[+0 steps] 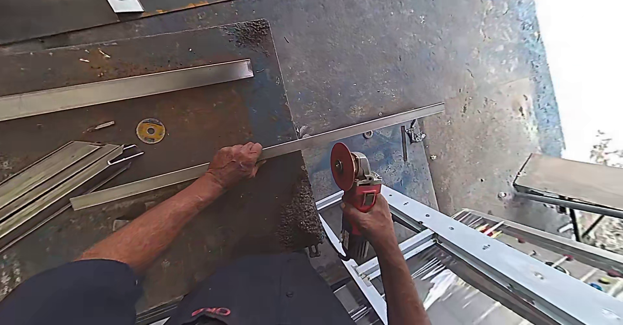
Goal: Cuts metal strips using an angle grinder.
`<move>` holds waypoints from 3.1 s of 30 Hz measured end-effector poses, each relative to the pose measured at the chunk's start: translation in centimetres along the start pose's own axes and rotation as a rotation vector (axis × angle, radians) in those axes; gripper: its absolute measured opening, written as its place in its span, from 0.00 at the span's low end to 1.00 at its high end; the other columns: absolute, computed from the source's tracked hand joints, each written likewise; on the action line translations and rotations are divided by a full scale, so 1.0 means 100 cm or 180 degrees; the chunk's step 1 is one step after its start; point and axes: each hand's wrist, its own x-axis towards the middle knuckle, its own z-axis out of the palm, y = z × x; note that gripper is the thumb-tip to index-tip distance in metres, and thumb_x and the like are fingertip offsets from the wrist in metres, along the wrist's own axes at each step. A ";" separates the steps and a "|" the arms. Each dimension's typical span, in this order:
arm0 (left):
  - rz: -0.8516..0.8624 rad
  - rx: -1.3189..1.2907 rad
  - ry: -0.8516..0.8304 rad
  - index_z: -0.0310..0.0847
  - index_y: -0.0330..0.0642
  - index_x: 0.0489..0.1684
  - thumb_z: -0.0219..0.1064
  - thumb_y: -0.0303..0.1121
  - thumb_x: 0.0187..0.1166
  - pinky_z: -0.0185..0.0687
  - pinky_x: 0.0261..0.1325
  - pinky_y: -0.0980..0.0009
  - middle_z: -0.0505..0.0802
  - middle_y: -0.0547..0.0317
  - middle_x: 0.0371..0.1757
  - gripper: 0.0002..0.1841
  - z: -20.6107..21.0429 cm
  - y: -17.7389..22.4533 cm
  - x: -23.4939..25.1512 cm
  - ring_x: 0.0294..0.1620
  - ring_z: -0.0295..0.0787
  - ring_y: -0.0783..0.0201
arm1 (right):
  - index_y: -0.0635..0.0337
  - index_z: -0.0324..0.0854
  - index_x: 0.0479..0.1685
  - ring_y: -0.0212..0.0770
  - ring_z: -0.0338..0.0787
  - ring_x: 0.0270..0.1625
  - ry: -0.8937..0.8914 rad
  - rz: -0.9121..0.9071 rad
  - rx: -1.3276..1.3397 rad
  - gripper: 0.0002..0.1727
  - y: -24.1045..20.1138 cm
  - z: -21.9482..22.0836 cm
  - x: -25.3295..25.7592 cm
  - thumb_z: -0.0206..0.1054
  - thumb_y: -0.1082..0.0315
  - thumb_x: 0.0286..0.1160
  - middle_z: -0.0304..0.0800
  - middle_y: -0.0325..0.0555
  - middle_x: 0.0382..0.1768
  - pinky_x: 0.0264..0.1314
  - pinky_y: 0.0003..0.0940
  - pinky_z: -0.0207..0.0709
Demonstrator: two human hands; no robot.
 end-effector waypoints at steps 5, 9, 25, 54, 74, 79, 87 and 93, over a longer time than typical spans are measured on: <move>0.0025 0.0043 0.0018 0.81 0.40 0.39 0.61 0.49 0.85 0.83 0.25 0.55 0.87 0.51 0.31 0.19 0.001 0.000 -0.001 0.28 0.90 0.49 | 0.58 0.81 0.59 0.26 0.92 0.45 -0.0214 0.0065 -0.0013 0.38 0.003 0.016 0.015 0.84 0.50 0.43 0.93 0.35 0.42 0.52 0.30 0.88; 0.0025 -0.0009 -0.0016 0.81 0.40 0.39 0.62 0.49 0.85 0.83 0.26 0.56 0.87 0.52 0.31 0.19 0.002 -0.002 -0.001 0.29 0.90 0.51 | 0.58 0.81 0.61 0.28 0.92 0.46 -0.0311 0.0142 -0.0124 0.40 0.007 0.024 0.022 0.84 0.48 0.43 0.93 0.37 0.44 0.53 0.34 0.87; -0.0008 -0.0111 -0.0085 0.81 0.41 0.40 0.63 0.48 0.84 0.82 0.25 0.57 0.86 0.53 0.31 0.17 0.003 -0.003 0.001 0.28 0.89 0.51 | 0.58 0.80 0.61 0.29 0.92 0.44 -0.0363 0.0292 -0.0214 0.40 0.002 0.032 0.029 0.84 0.48 0.42 0.92 0.38 0.42 0.51 0.35 0.87; 0.0002 -0.0223 -0.0045 0.81 0.41 0.39 0.63 0.46 0.84 0.82 0.25 0.57 0.86 0.54 0.31 0.15 0.004 -0.003 0.000 0.28 0.89 0.52 | 0.61 0.80 0.62 0.32 0.92 0.48 -0.0351 0.0248 -0.0511 0.41 -0.010 0.032 0.042 0.84 0.50 0.43 0.92 0.42 0.44 0.56 0.38 0.86; 0.0012 -0.0238 -0.0029 0.82 0.40 0.43 0.62 0.45 0.83 0.83 0.26 0.55 0.88 0.51 0.34 0.15 0.004 -0.002 0.001 0.30 0.91 0.50 | 0.61 0.81 0.59 0.31 0.92 0.45 -0.0290 0.0254 -0.0417 0.38 -0.012 0.036 0.044 0.84 0.52 0.43 0.92 0.41 0.42 0.53 0.37 0.87; 0.0003 -0.0281 -0.0056 0.81 0.42 0.40 0.63 0.44 0.83 0.82 0.24 0.58 0.86 0.54 0.32 0.14 0.004 -0.003 0.001 0.28 0.89 0.53 | 0.61 0.80 0.58 0.31 0.92 0.42 -0.0263 0.0308 -0.0366 0.38 -0.015 0.038 0.044 0.84 0.53 0.42 0.92 0.40 0.40 0.50 0.36 0.87; 0.0019 -0.0269 -0.0027 0.81 0.42 0.39 0.64 0.44 0.82 0.81 0.24 0.58 0.86 0.54 0.31 0.14 0.004 -0.003 0.001 0.28 0.89 0.53 | 0.60 0.80 0.58 0.31 0.92 0.41 -0.0261 0.0338 -0.0318 0.37 -0.017 0.039 0.047 0.84 0.53 0.43 0.92 0.40 0.39 0.49 0.37 0.88; 0.0032 -0.0279 -0.0030 0.83 0.41 0.41 0.63 0.44 0.82 0.82 0.25 0.58 0.87 0.53 0.32 0.14 0.004 -0.004 0.001 0.28 0.90 0.53 | 0.60 0.80 0.59 0.32 0.92 0.42 -0.0281 0.0378 -0.0329 0.38 -0.019 0.039 0.049 0.84 0.53 0.43 0.92 0.40 0.40 0.50 0.38 0.88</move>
